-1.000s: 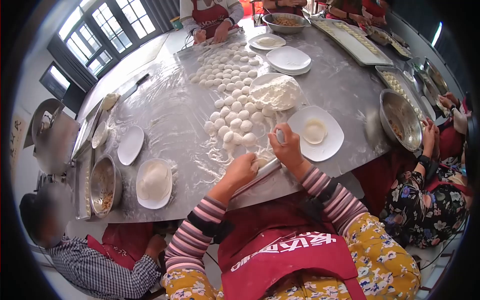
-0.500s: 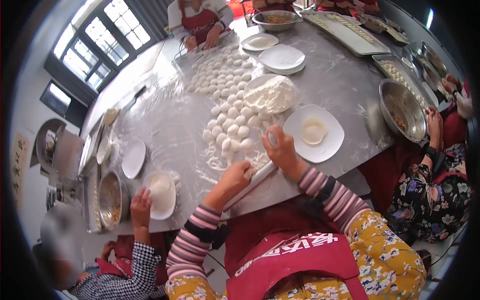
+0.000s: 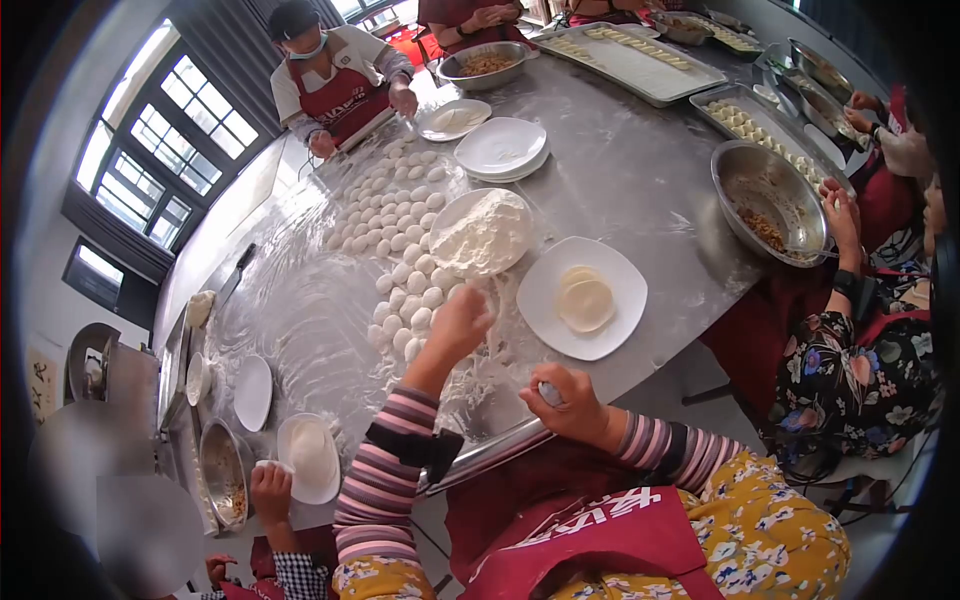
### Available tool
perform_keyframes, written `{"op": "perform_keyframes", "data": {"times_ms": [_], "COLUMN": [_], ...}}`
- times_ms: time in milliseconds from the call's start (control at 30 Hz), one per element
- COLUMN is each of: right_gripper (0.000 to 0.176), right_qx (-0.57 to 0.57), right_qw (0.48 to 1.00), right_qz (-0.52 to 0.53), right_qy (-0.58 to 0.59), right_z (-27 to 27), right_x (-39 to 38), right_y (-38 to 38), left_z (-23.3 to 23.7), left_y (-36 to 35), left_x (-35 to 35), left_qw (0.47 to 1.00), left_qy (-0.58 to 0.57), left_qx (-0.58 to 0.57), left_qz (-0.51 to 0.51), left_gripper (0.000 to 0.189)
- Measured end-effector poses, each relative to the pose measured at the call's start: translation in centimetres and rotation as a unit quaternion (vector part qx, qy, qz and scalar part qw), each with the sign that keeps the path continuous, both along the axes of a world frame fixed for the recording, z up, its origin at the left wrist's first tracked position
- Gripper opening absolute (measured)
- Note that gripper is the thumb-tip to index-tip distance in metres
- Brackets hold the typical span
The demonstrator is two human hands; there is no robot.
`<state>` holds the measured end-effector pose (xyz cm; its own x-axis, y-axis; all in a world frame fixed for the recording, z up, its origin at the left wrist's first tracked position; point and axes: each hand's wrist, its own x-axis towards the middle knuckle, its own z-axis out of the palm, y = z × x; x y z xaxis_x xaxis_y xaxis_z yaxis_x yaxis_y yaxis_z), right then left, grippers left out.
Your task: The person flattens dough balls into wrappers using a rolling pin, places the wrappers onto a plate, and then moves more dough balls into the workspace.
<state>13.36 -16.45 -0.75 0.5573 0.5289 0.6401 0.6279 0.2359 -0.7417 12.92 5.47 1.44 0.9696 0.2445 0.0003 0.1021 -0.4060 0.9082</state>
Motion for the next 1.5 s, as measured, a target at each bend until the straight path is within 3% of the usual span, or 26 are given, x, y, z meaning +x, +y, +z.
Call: {"op": "perform_keyframes", "data": {"times_ms": [33, 67, 100, 167, 300, 367, 400, 467, 633, 767, 900, 1000, 1033, 1133, 1200, 1267, 1333, 1433, 1500], "right_gripper": [0.026, 0.026, 0.026, 0.026, 0.025, 0.023, 0.023, 0.023, 0.022, 0.023, 0.023, 0.023, 0.023, 0.024, 0.026, 0.026, 0.026, 0.026, 0.026], "right_qx": [0.003, 0.003, 0.005, 0.003, -0.01, -0.015, -0.018, -0.032, -0.035, -0.027, -0.062, -0.029, -0.024, -0.025, -0.04, -0.058, -0.042, -0.016, -0.02], "right_qw": [1.0, 1.0, 1.0, 1.0, 1.0, 0.999, 1.0, 0.999, 0.997, 0.995, 0.978, 0.984, 0.993, 0.995, 0.994, 0.97, 0.978, 0.992, 0.99], "right_qz": [0.002, 0.003, -0.004, -0.008, -0.017, -0.028, -0.013, -0.023, -0.035, -0.058, -0.102, -0.093, -0.085, -0.066, -0.077, -0.125, -0.12, -0.094, -0.108], "right_qy": [0.002, 0.003, 0.002, 0.0, -0.011, -0.008, -0.011, -0.015, -0.063, -0.078, -0.169, -0.147, -0.074, -0.064, -0.067, -0.199, -0.165, -0.077, -0.085], "right_z": [0.0, 0.0, 0.1, 0.2, 0.5, 0.5, 0.7, 1.3, 2.7, 0.8, 0.8, 0.0, 0.4, 0.3, 0.3, -0.2, -0.3, -0.1, 0.1], "right_x": [0.0, 0.0, 0.0, -0.1, -0.1, -0.6, -0.5, -0.5, 1.7, 2.4, 1.3, 2.5, 2.6, 3.1, 2.3, 1.5, 1.7, 2.4, 2.9], "right_y": [0.0, 0.0, 0.1, 0.3, 0.0, -0.2, -0.2, 0.0, 6.1, 6.8, 3.6, 6.5, 7.9, 9.3, 6.6, 3.4, 4.0, 7.5, 9.6], "left_z": [0.8, 1.4, 0.7, -0.8, -0.9, 0.1, -0.3, -1.2, -3.1, -2.7, -2.4, -2.2, -1.8, -1.3, -2.1, -2.4, -2.3, -1.6, -2.2], "left_y": [0.0, 0.0, 0.6, 1.4, 0.7, -0.4, -0.5, -1.0, -1.1, -1.6, -2.2, -3.6, -3.7, -2.2, -1.8, -2.0, -2.5, -2.9, -1.9], "left_x": [-1.4, -2.5, -3.1, -4.1, -4.9, -6.4, -7.3, -8.9, -10.9, -11.4, -12.7, -12.0, -11.5, -11.0, -11.7, -13.1, -13.6, -12.4, -11.1], "left_qw": [0.972, 0.888, 0.887, 0.885, 0.887, 0.935, 0.935, 0.984, 0.988, 0.98, 0.975, 0.986, 0.982, 0.983, 0.981, 0.988, 0.989, 0.979, 0.983], "left_qy": [0.063, 0.123, 0.124, 0.012, 0.038, 0.035, 0.038, 0.098, 0.071, 0.056, 0.076, 0.042, 0.052, 0.099, 0.11, 0.082, 0.103, 0.092, 0.093], "left_qx": [0.228, 0.443, 0.444, 0.464, 0.457, 0.341, 0.338, 0.102, 0.019, 0.091, 0.066, 0.102, 0.131, 0.124, 0.137, 0.091, 0.063, 0.167, 0.151], "left_qz": [0.008, 0.016, 0.017, 0.025, 0.062, 0.088, 0.103, 0.108, 0.139, 0.168, 0.197, 0.121, 0.128, 0.096, 0.082, 0.098, 0.085, 0.069, 0.049], "left_gripper": [0.022, 0.024, 0.024, 0.024, 0.021, 0.023, 0.023, 0.023, 0.018, 0.012, 0.013, 0.014, 0.015, 0.016, 0.015, 0.015, 0.013, 0.013, 0.014]}}
